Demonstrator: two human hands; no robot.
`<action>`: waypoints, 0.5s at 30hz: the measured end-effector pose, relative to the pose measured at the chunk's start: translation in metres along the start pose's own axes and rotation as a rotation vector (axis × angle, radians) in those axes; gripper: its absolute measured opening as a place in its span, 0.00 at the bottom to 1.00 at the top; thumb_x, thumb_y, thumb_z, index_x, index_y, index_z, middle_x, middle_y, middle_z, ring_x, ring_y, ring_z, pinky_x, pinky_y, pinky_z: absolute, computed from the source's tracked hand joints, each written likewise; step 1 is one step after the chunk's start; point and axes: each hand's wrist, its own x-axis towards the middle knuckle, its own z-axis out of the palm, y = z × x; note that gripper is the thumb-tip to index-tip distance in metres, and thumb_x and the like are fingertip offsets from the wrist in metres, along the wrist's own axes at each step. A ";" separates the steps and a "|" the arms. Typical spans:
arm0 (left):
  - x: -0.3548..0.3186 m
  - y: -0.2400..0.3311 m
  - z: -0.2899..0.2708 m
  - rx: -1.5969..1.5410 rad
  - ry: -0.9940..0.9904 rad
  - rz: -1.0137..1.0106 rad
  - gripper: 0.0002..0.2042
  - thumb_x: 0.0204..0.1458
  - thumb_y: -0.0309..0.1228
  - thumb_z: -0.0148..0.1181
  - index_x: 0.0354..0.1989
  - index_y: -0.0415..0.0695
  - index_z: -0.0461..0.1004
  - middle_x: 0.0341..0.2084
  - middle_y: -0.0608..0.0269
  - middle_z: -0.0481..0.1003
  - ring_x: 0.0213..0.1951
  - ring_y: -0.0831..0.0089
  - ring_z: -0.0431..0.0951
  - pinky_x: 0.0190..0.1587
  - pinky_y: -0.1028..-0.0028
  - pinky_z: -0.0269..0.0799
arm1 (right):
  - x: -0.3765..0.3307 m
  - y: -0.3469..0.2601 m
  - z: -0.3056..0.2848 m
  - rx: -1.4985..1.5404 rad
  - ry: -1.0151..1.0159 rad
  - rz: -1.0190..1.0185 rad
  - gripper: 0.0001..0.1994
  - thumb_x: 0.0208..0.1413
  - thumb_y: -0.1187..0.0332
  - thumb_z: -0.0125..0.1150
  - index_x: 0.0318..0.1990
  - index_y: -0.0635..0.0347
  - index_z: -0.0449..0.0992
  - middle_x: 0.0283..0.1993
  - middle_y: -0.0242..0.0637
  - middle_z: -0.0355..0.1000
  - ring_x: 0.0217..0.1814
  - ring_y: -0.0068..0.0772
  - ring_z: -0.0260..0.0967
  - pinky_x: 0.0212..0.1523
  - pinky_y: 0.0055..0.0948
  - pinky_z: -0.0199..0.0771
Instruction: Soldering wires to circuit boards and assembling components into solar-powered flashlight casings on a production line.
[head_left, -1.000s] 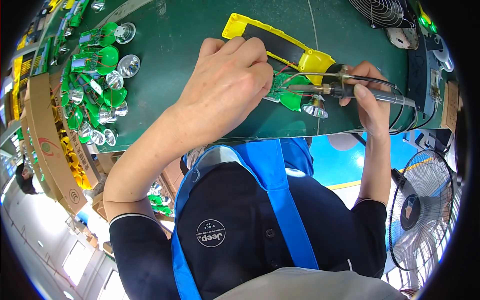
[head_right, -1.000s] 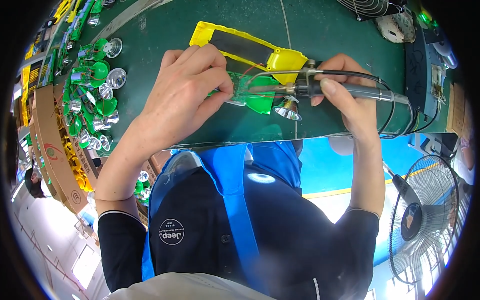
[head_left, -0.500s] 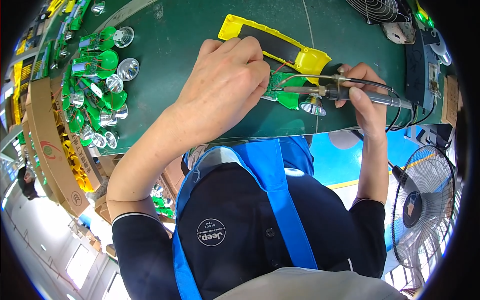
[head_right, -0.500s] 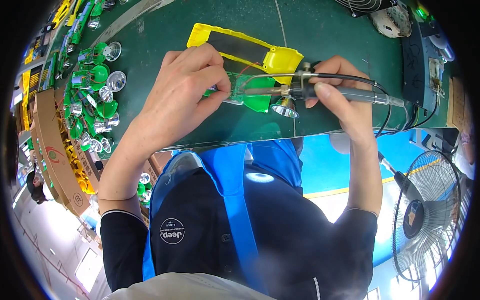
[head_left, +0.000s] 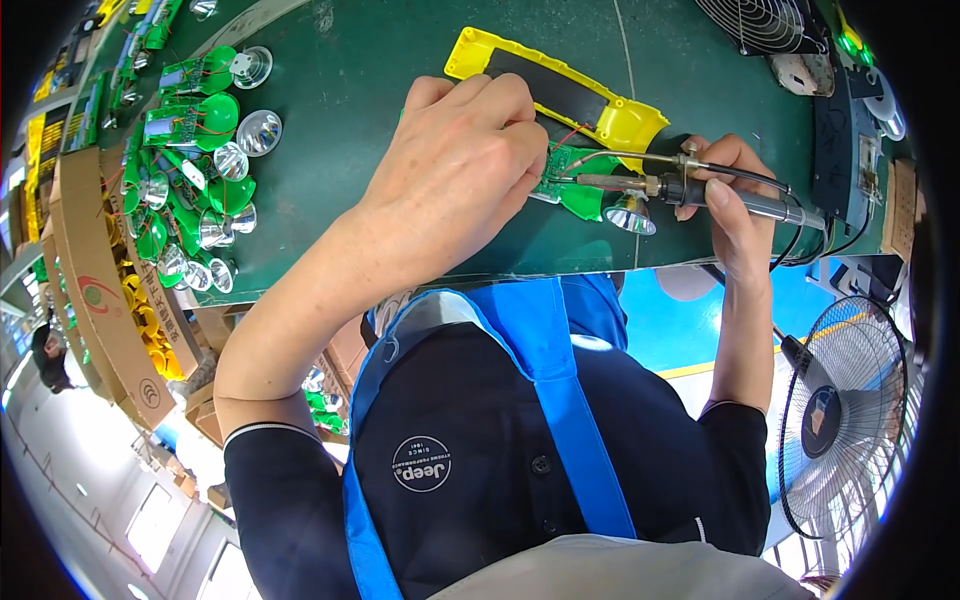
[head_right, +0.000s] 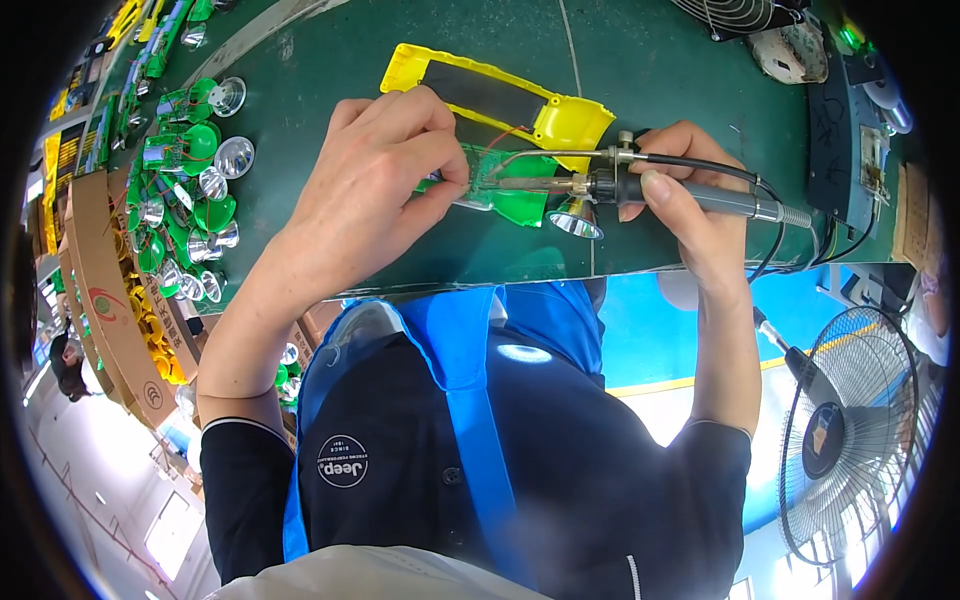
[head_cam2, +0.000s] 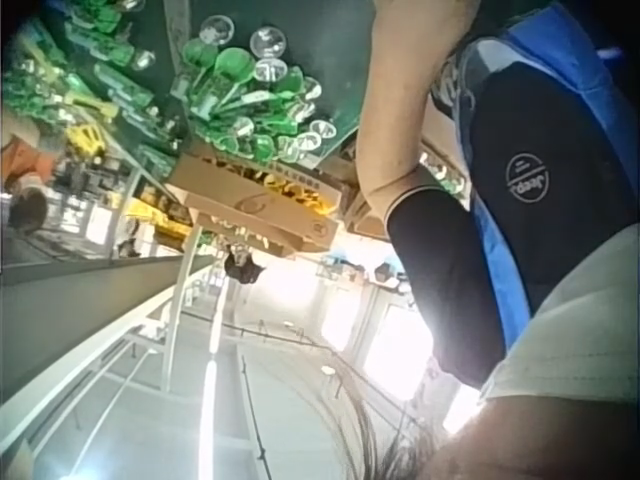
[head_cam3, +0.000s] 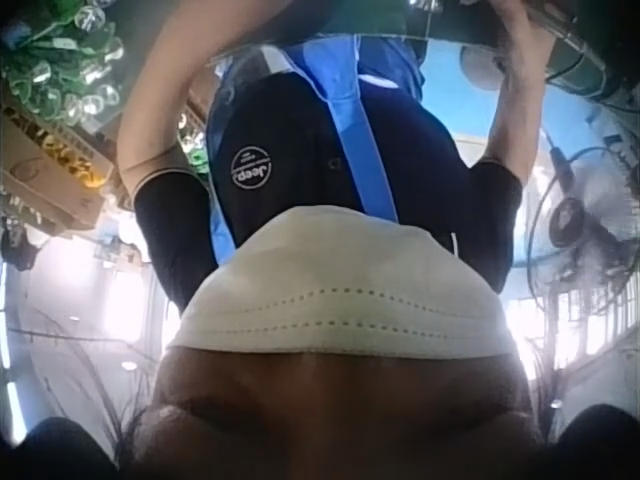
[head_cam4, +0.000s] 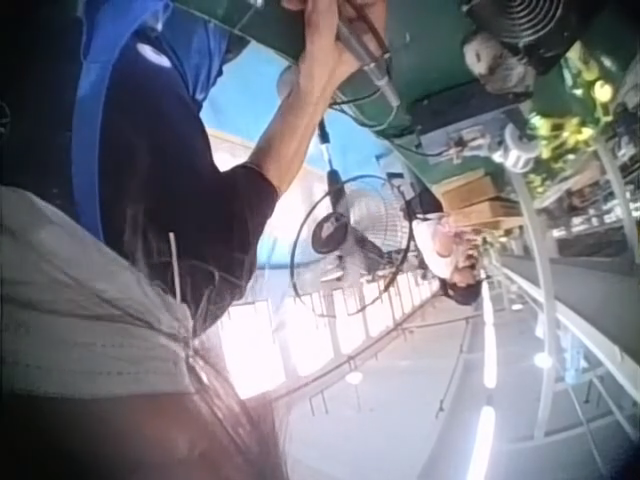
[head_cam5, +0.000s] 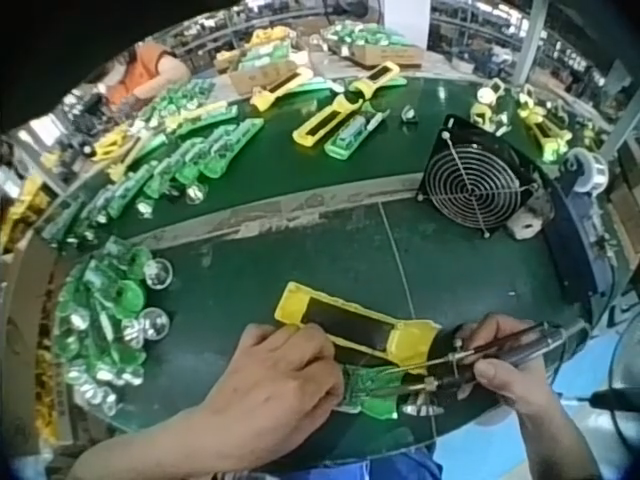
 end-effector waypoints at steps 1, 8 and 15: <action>0.000 0.001 0.000 0.002 -0.002 0.000 0.05 0.38 0.23 0.60 0.22 0.44 0.69 0.29 0.65 0.67 0.38 0.68 0.70 0.44 0.67 0.60 | 0.000 0.000 0.001 0.016 0.020 -0.005 0.15 0.50 0.57 0.57 0.30 0.62 0.66 0.17 0.36 0.67 0.22 0.22 0.64 0.56 0.33 0.55; 0.023 -0.019 -0.018 -0.136 0.053 0.020 0.05 0.41 0.24 0.61 0.25 0.43 0.70 0.25 0.63 0.69 0.32 0.65 0.72 0.38 0.70 0.64 | -0.007 0.008 -0.016 0.146 0.092 -0.085 0.14 0.55 0.60 0.52 0.34 0.64 0.64 0.29 0.42 0.67 0.26 0.26 0.62 0.43 0.30 0.62; 0.078 -0.021 -0.055 0.057 -0.676 -0.298 0.23 0.45 0.33 0.60 0.53 0.48 0.65 0.54 0.51 0.62 0.60 0.58 0.56 0.59 0.57 0.51 | 0.000 0.004 -0.025 0.249 0.213 -0.263 0.15 0.58 0.59 0.48 0.38 0.65 0.63 0.27 0.37 0.62 0.30 0.25 0.56 0.33 0.25 0.57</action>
